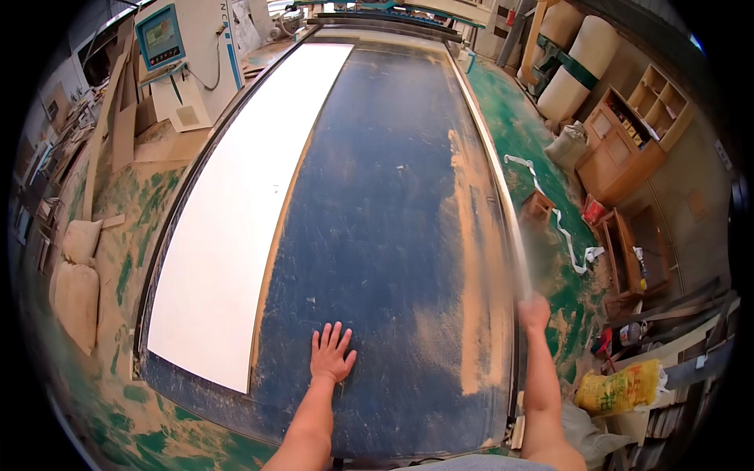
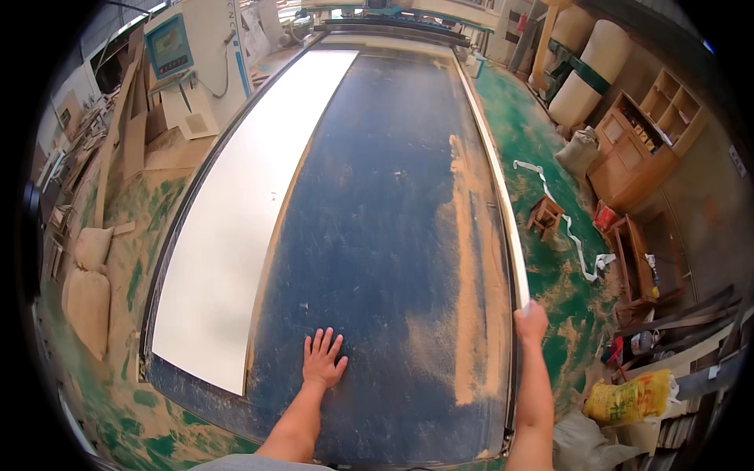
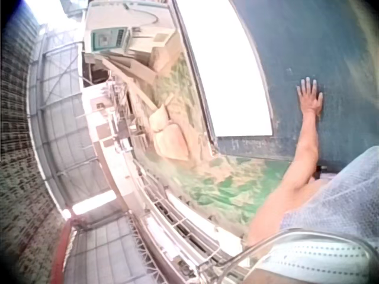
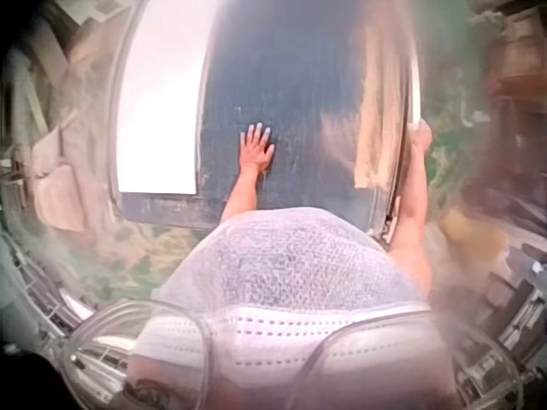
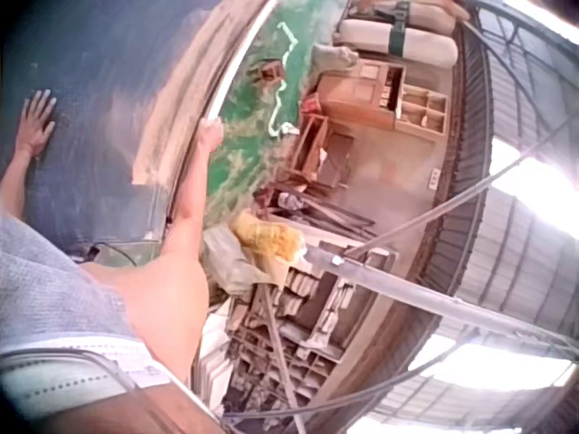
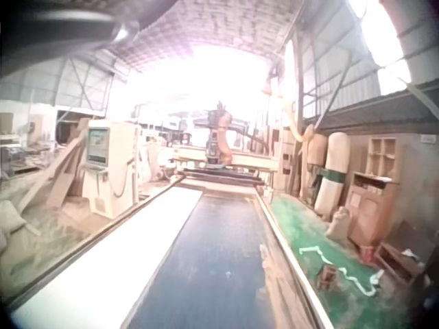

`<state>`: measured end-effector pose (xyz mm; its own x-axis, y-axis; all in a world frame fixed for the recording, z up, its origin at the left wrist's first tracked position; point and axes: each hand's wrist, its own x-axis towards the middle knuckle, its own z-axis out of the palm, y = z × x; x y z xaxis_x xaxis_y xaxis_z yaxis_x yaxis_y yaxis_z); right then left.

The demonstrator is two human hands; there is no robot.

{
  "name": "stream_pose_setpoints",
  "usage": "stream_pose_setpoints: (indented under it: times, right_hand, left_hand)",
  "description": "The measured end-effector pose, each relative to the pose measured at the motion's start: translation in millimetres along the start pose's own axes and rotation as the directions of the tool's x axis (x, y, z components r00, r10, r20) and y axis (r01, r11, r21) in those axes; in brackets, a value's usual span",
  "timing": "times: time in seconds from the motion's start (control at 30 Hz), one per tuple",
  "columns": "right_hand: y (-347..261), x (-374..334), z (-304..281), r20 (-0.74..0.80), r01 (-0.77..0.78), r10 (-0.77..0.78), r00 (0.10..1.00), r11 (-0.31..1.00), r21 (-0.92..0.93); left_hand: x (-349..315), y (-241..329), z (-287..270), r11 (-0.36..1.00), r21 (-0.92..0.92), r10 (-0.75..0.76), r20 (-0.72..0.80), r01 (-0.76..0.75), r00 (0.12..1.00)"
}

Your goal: The person attaches barcode labels onto wooden boards on a cutting machine table, then lifts and transports the wooden panels and wood strips to stack them on the floor.

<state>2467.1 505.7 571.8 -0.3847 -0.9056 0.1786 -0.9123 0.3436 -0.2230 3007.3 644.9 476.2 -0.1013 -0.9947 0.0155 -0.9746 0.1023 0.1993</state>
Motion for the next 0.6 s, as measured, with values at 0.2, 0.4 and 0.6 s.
stream_pose_setpoints:
  times: [0.2, 0.4, 0.6]
  right_hand:
    - [3.0, 8.0, -170.0, -0.318, 0.215, -0.175, 0.932, 0.972, 0.097]
    - [-99.7, 27.1, -343.3, -0.506, 0.281, -0.222, 0.834, 0.959, 0.043]
    - [-144.8, 56.4, -480.8, -0.589, 0.318, -0.245, 0.77, 0.948, 0.022]
  left_hand:
    - [-1.9, -0.4, -1.0, 0.999, -0.035, 0.014, -0.047, -0.015, 0.999]
    - [-6.9, -5.1, 1.6, 0.999, -0.047, 0.003, -0.066, -0.006, 0.998]
    - [-14.9, -4.9, -1.2, 0.997, -0.075, 0.01, -0.069, -0.015, 0.998]
